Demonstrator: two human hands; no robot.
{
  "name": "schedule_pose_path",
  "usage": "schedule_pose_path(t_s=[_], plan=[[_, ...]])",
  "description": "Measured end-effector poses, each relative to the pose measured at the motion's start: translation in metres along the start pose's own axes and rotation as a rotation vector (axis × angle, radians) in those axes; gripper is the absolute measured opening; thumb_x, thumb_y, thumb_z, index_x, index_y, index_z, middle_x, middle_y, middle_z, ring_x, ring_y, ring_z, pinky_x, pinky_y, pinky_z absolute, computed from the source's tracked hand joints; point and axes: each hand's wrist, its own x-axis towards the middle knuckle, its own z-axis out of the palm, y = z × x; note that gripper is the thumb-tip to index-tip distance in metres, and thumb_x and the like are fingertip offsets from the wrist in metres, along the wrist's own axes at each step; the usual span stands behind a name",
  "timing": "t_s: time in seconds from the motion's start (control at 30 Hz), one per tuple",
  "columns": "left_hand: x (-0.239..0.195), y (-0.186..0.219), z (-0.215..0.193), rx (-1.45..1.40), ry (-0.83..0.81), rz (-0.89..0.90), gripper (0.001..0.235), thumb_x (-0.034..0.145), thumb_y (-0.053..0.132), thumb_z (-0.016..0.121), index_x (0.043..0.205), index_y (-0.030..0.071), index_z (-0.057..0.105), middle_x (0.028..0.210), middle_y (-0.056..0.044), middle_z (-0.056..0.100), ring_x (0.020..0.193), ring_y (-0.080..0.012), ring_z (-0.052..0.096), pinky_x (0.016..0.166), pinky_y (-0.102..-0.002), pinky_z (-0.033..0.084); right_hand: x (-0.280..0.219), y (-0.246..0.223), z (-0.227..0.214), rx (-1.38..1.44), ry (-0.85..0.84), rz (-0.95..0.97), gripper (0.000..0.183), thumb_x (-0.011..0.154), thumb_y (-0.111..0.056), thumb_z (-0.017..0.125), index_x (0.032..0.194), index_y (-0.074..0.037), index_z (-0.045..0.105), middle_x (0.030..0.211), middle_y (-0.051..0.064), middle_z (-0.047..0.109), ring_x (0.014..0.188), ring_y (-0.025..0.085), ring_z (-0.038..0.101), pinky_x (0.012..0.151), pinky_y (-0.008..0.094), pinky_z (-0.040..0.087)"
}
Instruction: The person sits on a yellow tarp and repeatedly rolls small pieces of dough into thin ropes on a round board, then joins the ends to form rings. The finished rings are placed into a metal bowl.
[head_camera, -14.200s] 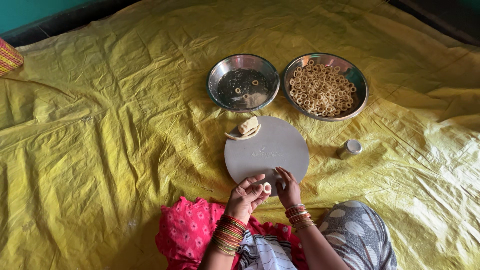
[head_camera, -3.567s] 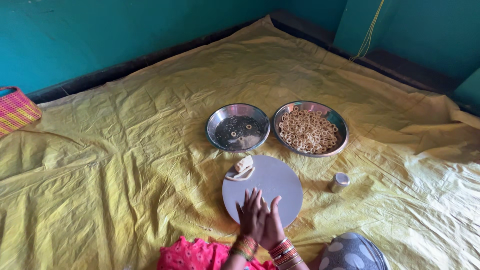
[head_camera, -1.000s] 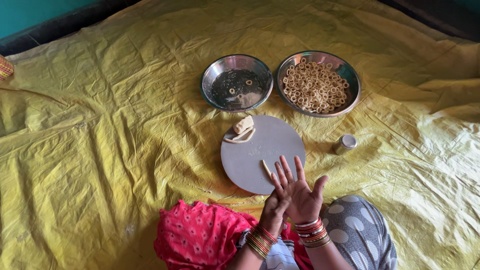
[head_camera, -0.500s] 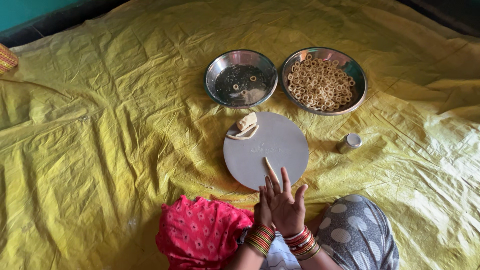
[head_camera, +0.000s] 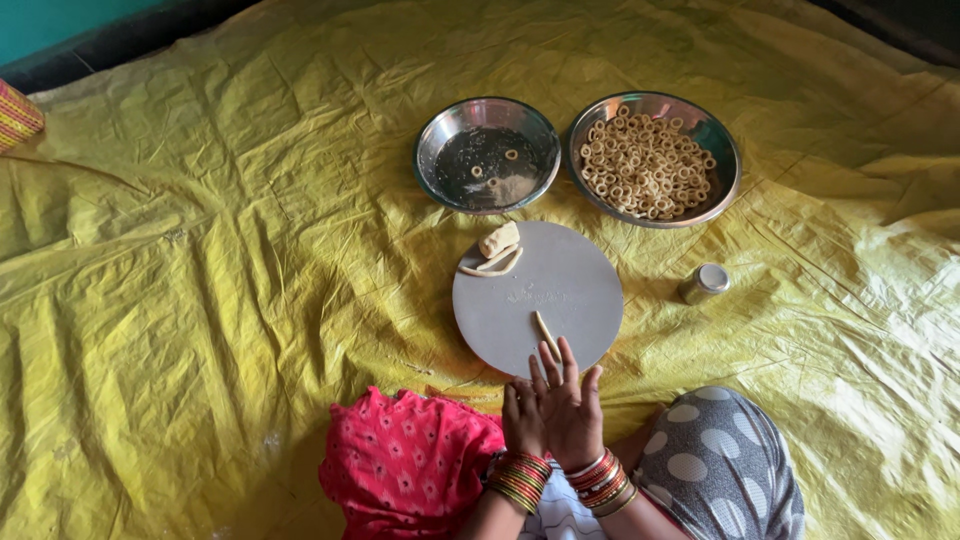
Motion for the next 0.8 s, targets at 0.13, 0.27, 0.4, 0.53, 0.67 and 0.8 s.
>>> schedule_pose_path(t_s=[0.13,0.27,0.4,0.53,0.67,0.8], plan=[[0.015,-0.008,-0.007,-0.111,-0.004,0.018,0.042,0.106,0.033,0.046,0.109,-0.004,0.065,0.099,-0.014,0.074,0.087,-0.0218,0.071,0.074,-0.035,0.057,-0.002,0.006,0.008,-0.026,-0.040,0.004,0.090,0.092,-0.074,0.038,0.163,-0.021,0.020,0.169,0.010,0.022,0.154,0.030,0.022,0.124,0.048,0.020],[0.030,-0.006,-0.017,-0.134,-0.011,-0.229,0.055,0.106,0.039,0.048,0.096,-0.009,0.072,0.090,-0.017,0.075,0.081,-0.0232,0.071,0.066,-0.034,0.056,-0.007,0.005,0.011,0.045,-0.071,0.042,0.089,0.092,-0.073,0.038,0.163,-0.021,0.020,0.167,0.010,0.022,0.152,0.033,0.024,0.124,0.049,0.022],[0.036,-0.002,-0.026,-0.592,-0.046,-0.452,0.049,0.106,0.044,0.051,0.106,-0.004,0.061,0.100,-0.017,0.071,0.088,-0.0263,0.072,0.073,-0.037,0.060,-0.006,-0.002,0.009,0.117,-0.069,0.102,0.090,0.091,-0.075,0.038,0.162,-0.022,0.020,0.166,0.010,0.023,0.150,0.033,0.025,0.121,0.053,0.023],[0.013,-0.006,0.003,-0.364,0.003,-0.128,0.054,0.104,0.049,0.051,0.114,-0.003,0.058,0.110,-0.017,0.069,0.099,-0.0267,0.068,0.083,-0.039,0.056,0.007,-0.006,0.007,0.094,-0.034,0.029,0.093,0.090,-0.076,0.037,0.162,-0.020,0.020,0.168,0.008,0.024,0.152,0.027,0.025,0.122,0.049,0.023],[-0.021,0.010,0.023,-0.466,-0.105,-0.012,0.061,0.096,0.043,0.055,0.148,0.017,0.036,0.146,-0.005,0.051,0.133,-0.0182,0.052,0.108,-0.036,0.044,0.013,-0.016,0.005,0.119,-0.021,-0.020,0.095,0.090,-0.078,0.036,0.162,-0.018,0.019,0.168,0.012,0.025,0.153,0.026,0.025,0.122,0.050,0.023],[-0.046,0.048,0.023,-0.589,-0.409,-0.070,0.075,0.096,0.037,0.064,0.155,0.004,0.030,0.155,-0.018,0.044,0.140,-0.0267,0.049,0.113,-0.041,0.045,0.016,-0.033,0.004,0.103,-0.005,-0.094,0.097,0.090,-0.078,0.036,0.162,-0.015,0.020,0.168,0.017,0.025,0.154,0.031,0.025,0.123,0.051,0.023]])
